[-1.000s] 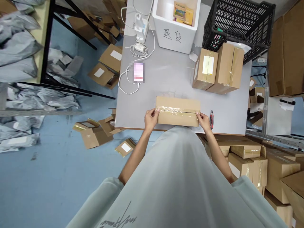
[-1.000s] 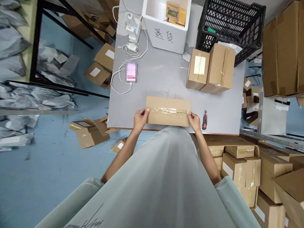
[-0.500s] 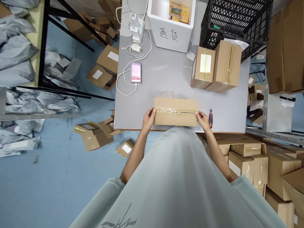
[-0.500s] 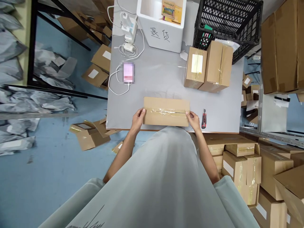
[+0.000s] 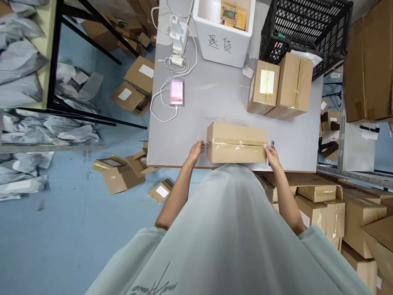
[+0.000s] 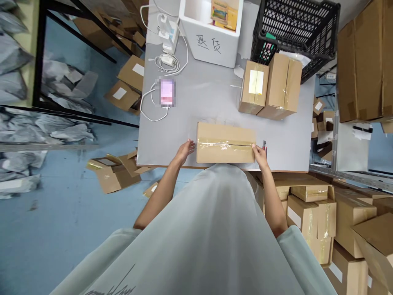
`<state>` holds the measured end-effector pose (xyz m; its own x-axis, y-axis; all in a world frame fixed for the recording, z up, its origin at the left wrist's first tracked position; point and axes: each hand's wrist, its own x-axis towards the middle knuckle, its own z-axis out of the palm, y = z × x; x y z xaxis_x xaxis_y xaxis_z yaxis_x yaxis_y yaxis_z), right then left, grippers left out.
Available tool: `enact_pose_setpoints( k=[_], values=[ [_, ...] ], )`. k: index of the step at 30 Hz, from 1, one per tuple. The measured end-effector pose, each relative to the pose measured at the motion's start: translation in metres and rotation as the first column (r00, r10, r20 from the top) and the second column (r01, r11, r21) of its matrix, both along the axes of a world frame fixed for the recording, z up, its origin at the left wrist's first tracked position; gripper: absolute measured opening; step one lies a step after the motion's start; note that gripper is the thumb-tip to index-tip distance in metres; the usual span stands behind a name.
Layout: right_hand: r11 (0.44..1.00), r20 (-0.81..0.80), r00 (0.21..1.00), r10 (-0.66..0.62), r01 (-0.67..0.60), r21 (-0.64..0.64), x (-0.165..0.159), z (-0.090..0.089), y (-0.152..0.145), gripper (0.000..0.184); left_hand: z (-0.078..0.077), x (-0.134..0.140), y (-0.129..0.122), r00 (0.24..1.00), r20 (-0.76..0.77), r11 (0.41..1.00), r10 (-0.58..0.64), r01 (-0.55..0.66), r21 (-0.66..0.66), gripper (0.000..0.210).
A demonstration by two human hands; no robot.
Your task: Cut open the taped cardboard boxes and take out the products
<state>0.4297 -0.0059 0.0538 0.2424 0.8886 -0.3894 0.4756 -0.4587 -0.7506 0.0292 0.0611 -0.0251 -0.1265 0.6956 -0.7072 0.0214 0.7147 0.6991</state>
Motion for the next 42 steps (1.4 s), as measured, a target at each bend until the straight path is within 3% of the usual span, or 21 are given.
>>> enact_pose_setpoints(
  k=[2,4,6,9,11,14,19,22,25,32,35,38,40,42],
  values=[
    [0.992,-0.039,0.991,-0.127,0.127,-0.018,0.012,0.005,-0.001,0.088,0.002,0.010,0.000,0.997,0.058,0.999,-0.050,0.049,0.015,0.069],
    [0.978,0.078,0.975,-0.208,0.206,0.033,0.016,0.018,-0.003,0.092,0.009,0.021,-0.001,0.986,0.118,0.992,-0.117,0.109,0.064,0.074],
    [0.968,0.211,0.950,-0.232,0.202,0.152,0.010,0.037,-0.008,0.093,0.020,0.030,-0.002,0.975,0.148,0.982,-0.166,0.149,0.120,0.080],
    [0.972,0.162,0.981,-0.103,0.065,0.226,-0.019,0.072,-0.019,0.080,0.037,0.041,-0.006,0.970,0.159,0.975,-0.183,0.158,0.158,0.085],
    [0.983,0.038,0.999,0.003,-0.009,0.182,-0.041,0.090,-0.024,0.076,0.049,0.047,-0.008,0.963,0.179,0.971,-0.203,0.173,0.166,0.085],
    [0.996,-0.047,0.999,0.026,-0.022,0.086,-0.061,0.103,-0.025,0.082,0.066,0.055,-0.011,0.958,0.187,0.963,-0.218,0.181,0.197,0.084],
    [0.998,-0.193,0.981,-0.030,0.041,0.052,-0.054,0.104,-0.012,0.089,0.103,0.060,-0.012,0.977,0.131,0.940,-0.169,0.120,0.319,0.076],
    [0.995,-0.309,0.951,0.007,0.025,0.099,-0.052,0.105,0.000,0.084,0.125,0.051,-0.011,0.988,0.053,0.922,-0.143,0.114,0.370,0.076],
    [0.992,-0.399,0.915,0.065,-0.016,0.124,-0.060,0.102,0.012,0.083,0.137,0.039,-0.007,0.992,-0.029,0.908,-0.124,0.126,0.399,0.075],
    [0.993,-0.466,0.876,0.120,-0.109,0.051,-0.071,0.083,0.022,0.092,0.133,0.032,0.006,0.986,-0.118,0.878,-0.120,0.161,0.451,0.066],
    [0.988,-0.519,0.844,0.133,-0.151,0.008,-0.066,0.072,0.014,0.089,0.130,0.036,0.011,0.986,-0.107,0.852,-0.125,0.162,0.498,0.071],
    [0.956,-0.552,0.810,0.197,-0.285,-0.077,-0.055,0.061,0.005,0.093,0.122,0.034,0.017,0.987,-0.142,0.851,-0.075,0.138,0.507,0.082],
    [0.959,-0.497,0.854,0.154,-0.250,-0.132,-0.045,0.054,0.004,0.099,0.114,0.028,0.020,0.982,-0.190,0.871,-0.005,0.098,0.482,0.092],
    [0.992,-0.387,0.920,0.061,-0.100,-0.081,-0.037,0.051,0.010,0.108,0.106,0.019,0.020,0.960,-0.272,0.904,0.069,0.056,0.425,0.100]
  ],
)
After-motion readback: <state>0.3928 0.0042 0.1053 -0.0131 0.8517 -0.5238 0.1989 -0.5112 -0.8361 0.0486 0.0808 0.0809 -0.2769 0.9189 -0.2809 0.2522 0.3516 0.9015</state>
